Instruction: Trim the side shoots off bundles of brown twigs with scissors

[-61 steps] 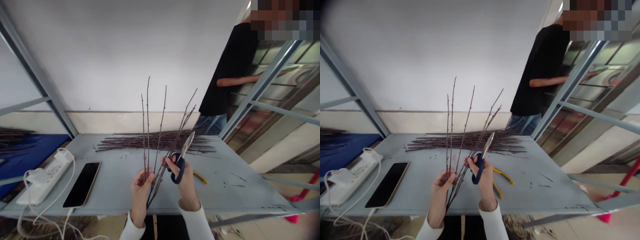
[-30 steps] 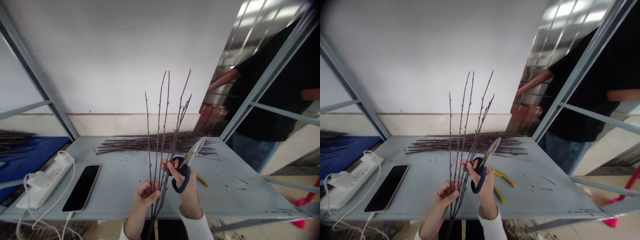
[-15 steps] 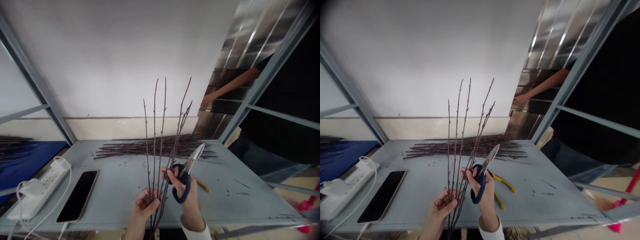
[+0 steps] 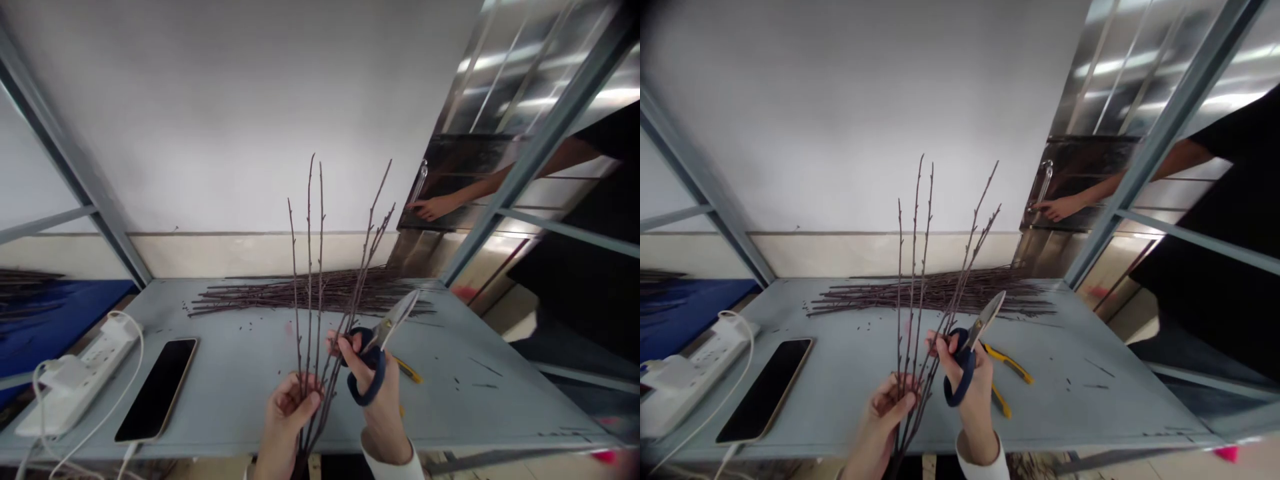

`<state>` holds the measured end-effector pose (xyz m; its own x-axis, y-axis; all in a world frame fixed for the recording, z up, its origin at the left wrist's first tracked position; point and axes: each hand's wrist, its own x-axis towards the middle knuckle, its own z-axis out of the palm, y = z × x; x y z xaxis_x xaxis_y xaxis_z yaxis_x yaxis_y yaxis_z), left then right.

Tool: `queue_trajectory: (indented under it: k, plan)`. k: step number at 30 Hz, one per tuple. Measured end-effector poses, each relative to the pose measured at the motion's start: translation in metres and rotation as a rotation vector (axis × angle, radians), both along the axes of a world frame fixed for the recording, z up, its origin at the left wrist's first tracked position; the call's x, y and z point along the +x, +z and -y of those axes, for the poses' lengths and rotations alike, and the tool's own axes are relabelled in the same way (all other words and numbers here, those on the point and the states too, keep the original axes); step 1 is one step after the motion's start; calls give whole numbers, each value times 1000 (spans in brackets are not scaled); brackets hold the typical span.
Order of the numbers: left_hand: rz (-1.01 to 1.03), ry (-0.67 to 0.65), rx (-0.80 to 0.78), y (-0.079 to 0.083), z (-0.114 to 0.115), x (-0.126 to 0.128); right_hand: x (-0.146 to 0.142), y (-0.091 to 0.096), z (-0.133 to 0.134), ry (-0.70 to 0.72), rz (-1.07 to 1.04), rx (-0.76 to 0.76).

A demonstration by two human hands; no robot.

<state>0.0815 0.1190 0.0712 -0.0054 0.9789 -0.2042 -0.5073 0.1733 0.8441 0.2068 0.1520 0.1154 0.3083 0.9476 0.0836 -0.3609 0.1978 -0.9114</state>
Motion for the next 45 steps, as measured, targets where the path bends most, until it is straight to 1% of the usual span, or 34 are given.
queue_trajectory:
  k: [3, 11, 15, 19, 23, 25, 27, 29, 31, 34, 36, 40, 45]
  plan:
    - [43, 43, 3, 5, -3, 5, 0, 1, -2, -54, -48, 21]
    - [72, 42, -13, 24, -5, 12, 2, -8, -5, -273, -72, 73]
    - [71, 25, 19, 24, -7, 13, -1, -9, -4, -360, -75, 115]
    - [82, 25, 28, 23, -8, 15, -7, -8, 1, -455, -73, 198]
    - [104, 63, 10, 26, -8, 17, -11, -7, 6, -598, -78, 240]
    - [105, 70, 7, 28, -7, 16, -10, -6, 7, -633, -93, 237]
    - [100, 64, 21, 30, -5, 14, -7, -7, 5, -585, -98, 195]
    - [92, 45, 39, 32, -4, 13, -2, -9, 1, -472, -83, 117]
    - [78, -11, 48, 34, -3, 13, 5, -13, -6, -341, -32, 49]
    - [83, -93, 35, 36, -2, 14, 15, -18, -15, -155, 159, 10]
    - [102, -105, 10, 38, -2, 15, 24, -21, -19, -64, 302, 0]
    - [129, -93, -30, 40, -3, 12, 44, -27, -20, 46, 455, -3]
    - [121, -74, -20, 38, -6, 6, 72, -46, -11, 146, 834, 51]
